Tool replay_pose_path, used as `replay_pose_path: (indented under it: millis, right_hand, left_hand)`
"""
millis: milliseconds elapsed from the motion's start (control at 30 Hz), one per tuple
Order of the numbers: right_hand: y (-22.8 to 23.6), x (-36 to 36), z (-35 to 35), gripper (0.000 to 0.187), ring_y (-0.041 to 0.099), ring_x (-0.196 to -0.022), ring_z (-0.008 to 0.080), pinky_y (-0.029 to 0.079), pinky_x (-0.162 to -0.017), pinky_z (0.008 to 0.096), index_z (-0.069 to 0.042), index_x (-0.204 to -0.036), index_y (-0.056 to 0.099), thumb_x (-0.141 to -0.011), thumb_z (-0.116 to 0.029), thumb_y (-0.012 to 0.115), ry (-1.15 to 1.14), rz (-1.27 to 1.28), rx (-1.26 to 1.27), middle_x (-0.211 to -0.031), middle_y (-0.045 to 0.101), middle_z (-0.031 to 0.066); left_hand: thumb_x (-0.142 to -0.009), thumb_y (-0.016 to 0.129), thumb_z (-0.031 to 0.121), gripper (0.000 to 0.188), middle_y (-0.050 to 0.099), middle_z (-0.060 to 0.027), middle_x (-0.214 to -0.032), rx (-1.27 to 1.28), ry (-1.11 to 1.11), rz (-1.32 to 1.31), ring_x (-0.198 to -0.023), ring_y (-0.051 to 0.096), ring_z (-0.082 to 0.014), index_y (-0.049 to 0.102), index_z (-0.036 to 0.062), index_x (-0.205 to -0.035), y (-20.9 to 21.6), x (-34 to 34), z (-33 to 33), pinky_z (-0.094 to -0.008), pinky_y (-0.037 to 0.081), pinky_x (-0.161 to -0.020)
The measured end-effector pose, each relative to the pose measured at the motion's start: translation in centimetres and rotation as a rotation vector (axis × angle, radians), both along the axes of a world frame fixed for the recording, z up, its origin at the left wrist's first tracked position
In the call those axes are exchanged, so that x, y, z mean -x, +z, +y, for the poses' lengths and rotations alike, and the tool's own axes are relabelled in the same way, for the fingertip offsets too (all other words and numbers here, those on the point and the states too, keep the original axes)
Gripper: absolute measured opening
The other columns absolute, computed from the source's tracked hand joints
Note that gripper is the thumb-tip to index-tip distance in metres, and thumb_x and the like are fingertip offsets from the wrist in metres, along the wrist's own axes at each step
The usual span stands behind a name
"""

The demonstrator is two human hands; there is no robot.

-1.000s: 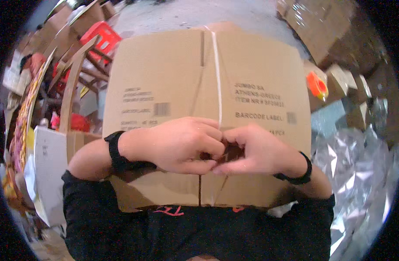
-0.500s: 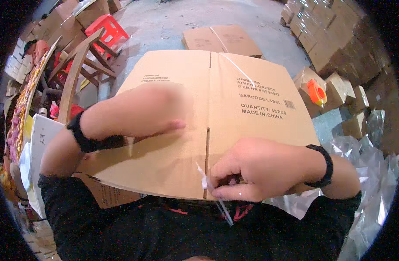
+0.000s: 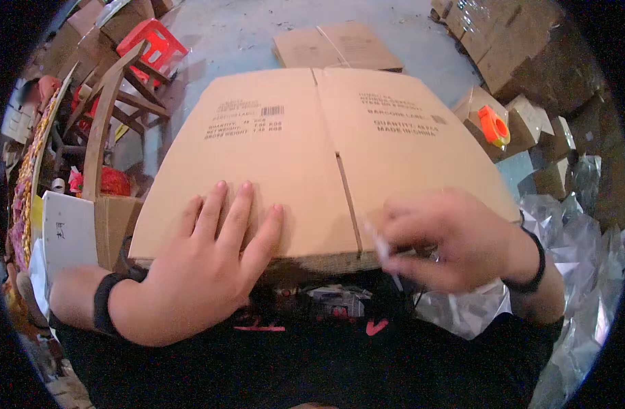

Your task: Untying, re-bundling, and unfolding cardboard boxes in a warehouse setting.

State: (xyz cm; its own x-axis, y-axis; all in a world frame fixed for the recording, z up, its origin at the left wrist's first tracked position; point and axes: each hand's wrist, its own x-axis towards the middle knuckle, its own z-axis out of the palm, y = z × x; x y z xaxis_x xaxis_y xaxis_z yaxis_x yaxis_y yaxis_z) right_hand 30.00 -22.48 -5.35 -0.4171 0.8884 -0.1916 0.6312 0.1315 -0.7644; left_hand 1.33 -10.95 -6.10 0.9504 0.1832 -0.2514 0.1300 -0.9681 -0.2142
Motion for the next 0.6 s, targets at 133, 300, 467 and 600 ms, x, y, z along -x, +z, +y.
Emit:
replay_pose_path:
  millis: [133, 300, 467, 600]
  right_hand:
    - [-4.4, -1.9, 0.7, 0.011, 0.058, -0.075, 0.0139, 0.045, -0.07, 0.0281, -0.004, -0.089, 0.066, -0.092, -0.014, 0.067, -0.14, 0.327, 0.146, -0.086, 0.064, 0.0038]
    - [-5.8, -1.2, 1.2, 0.015, 0.055, -0.077, 0.0089, 0.044, -0.073, 0.0249, -0.001, -0.094, 0.065, -0.096, -0.016, 0.064, -0.183, 0.501, 0.265, -0.088, 0.065, 0.0023]
    - [-5.4, -0.7, 1.1, 0.014, 0.055, -0.079, 0.0086, 0.044, -0.073, 0.024, 0.0, -0.094, 0.064, -0.097, -0.013, 0.06, -0.262, 0.541, 0.187, -0.09, 0.065, 0.0041]
    - [-4.9, 0.2, 0.8, 0.011, 0.057, -0.081, 0.0094, 0.046, -0.074, 0.0248, 0.0, -0.093, 0.062, -0.097, -0.009, 0.059, -0.349, 0.447, -0.063, -0.091, 0.066, 0.0055]
  left_hand:
    - [-0.091, 0.052, 0.025, 0.06, 0.051, -0.0327, -0.133, -0.233, 0.025, -0.253, -0.12, 0.055, -0.0474, 0.041, 0.008, -0.148, -5.4, 0.0, 0.2, -0.0564, 0.045, -0.099]
    - [-0.09, 0.052, 0.018, 0.056, 0.049, -0.0299, -0.133, -0.324, 0.109, -0.494, -0.121, 0.053, -0.0464, 0.045, 0.0143, -0.146, -10.2, 1.2, 1.1, -0.0616, 0.041, -0.102]
    - [-0.088, 0.057, 0.019, 0.065, 0.048, -0.0244, -0.133, -0.482, 0.046, -0.782, -0.124, 0.051, -0.041, 0.04, 0.0193, -0.15, -14.3, 1.6, 2.5, -0.0612, 0.034, -0.106]
    - [-0.083, 0.062, 0.019, 0.064, 0.046, -0.0224, -0.136, -0.319, 0.067, -0.715, -0.127, 0.046, -0.0396, 0.048, 0.0159, -0.146, -12.3, 1.2, 3.7, -0.0574, 0.029, -0.109]
